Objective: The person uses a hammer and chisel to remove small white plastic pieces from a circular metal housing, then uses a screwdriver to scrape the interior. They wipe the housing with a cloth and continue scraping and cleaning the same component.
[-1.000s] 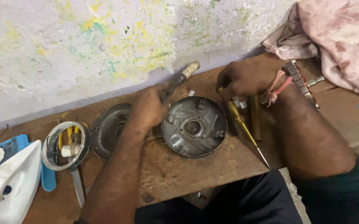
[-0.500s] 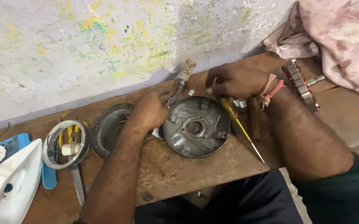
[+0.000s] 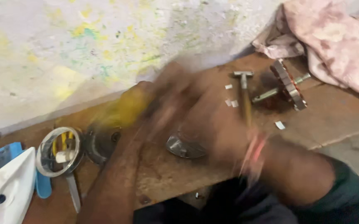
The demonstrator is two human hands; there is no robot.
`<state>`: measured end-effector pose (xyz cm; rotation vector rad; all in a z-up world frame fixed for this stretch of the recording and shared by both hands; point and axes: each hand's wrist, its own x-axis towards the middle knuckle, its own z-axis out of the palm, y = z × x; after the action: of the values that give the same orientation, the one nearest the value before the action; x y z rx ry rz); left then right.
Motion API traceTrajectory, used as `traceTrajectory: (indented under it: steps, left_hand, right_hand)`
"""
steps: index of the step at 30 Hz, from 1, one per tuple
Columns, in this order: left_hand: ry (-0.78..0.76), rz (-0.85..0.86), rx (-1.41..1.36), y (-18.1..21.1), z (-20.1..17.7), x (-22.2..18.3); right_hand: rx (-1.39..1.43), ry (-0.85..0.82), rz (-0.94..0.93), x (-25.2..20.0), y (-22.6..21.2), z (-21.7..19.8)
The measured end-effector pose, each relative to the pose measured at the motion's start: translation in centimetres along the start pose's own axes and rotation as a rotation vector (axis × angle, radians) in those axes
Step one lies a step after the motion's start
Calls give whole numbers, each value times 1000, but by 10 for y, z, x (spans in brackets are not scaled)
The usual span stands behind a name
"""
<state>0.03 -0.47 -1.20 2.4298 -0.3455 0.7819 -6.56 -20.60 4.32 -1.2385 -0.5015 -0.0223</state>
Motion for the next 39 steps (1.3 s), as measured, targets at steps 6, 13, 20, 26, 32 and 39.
traceTrajectory:
  steps: [6,13,20,26,32,39]
  left_hand:
    - [-20,19,-11,-1,6,-8]
    - [-1,7,-60,-2,7,-11]
    - [-19,-18,-73,0,4,-12]
    - [18,5,-80,2,-5,-11]
    - [-17,-93,-83,4,-5,-6]
    - [15,-70,-75,1,-5,-10]
  right_hand:
    - [69,-42,38,-37,14,27]
    - [85,-48,24,-47,14,44]
    - [101,-56,23,-50,27,53]
    - [106,-43,-5,-36,18,61]
    - [108,-3,-22,-33,14,59]
    - [120,24,-38,-33,1,65]
